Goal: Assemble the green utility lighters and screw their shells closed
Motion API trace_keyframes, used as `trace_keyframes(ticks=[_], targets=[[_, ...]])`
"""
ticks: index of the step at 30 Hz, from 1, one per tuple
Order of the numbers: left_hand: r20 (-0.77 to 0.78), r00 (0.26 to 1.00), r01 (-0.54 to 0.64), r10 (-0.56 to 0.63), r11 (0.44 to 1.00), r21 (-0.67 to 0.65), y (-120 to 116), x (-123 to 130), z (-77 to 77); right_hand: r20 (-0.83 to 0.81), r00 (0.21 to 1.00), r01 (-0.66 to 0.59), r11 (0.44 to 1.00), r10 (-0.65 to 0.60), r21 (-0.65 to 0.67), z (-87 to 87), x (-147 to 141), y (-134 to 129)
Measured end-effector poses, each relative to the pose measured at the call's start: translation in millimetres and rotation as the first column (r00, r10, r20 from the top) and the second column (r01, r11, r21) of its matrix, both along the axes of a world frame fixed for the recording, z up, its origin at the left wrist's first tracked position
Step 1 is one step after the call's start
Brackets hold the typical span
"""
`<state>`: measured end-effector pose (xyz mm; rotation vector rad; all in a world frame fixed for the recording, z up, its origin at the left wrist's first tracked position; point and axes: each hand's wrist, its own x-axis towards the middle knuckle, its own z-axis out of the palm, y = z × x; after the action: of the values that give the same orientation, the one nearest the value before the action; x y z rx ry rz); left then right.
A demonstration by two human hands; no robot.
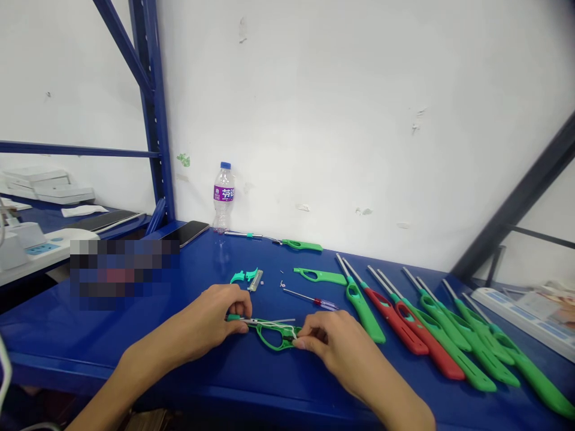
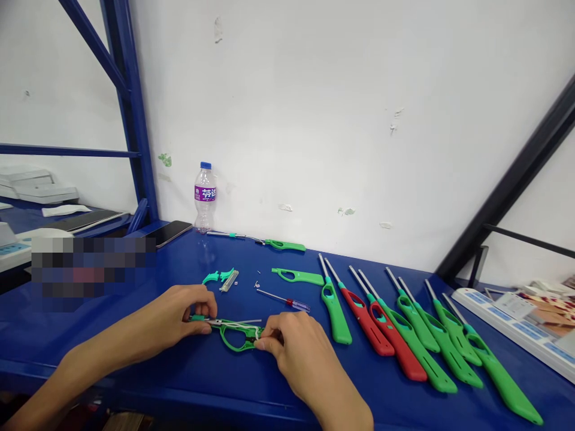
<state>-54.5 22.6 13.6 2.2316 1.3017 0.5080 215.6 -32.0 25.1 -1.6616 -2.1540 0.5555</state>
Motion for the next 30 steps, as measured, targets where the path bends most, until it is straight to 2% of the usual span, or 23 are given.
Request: trace_keyframes(ticks=[13,23,30], targets=[[-0.012,1.0,-0.005,0.005,1.0,-0.007,-1.3,0.1,-0.4,0.006,0.999,0.033,0.999,-0.033,0.005,-0.1,-1.8,-0.6],[-0.029,1.0,-0.013,0.012,1.0,-0.014,-3.7,2.8,4.2,0.053,0.999,-0.006,0.998,0.003,0.057,1.1,-3.2,-0.7],[-0.032,0.999,-0.016,0.015,1.0,-0.012,-3.4,0.7,1.3,0.082,0.996,-0.035,0.996,0.028,0.085,0.8,-3.5,-3.1]])
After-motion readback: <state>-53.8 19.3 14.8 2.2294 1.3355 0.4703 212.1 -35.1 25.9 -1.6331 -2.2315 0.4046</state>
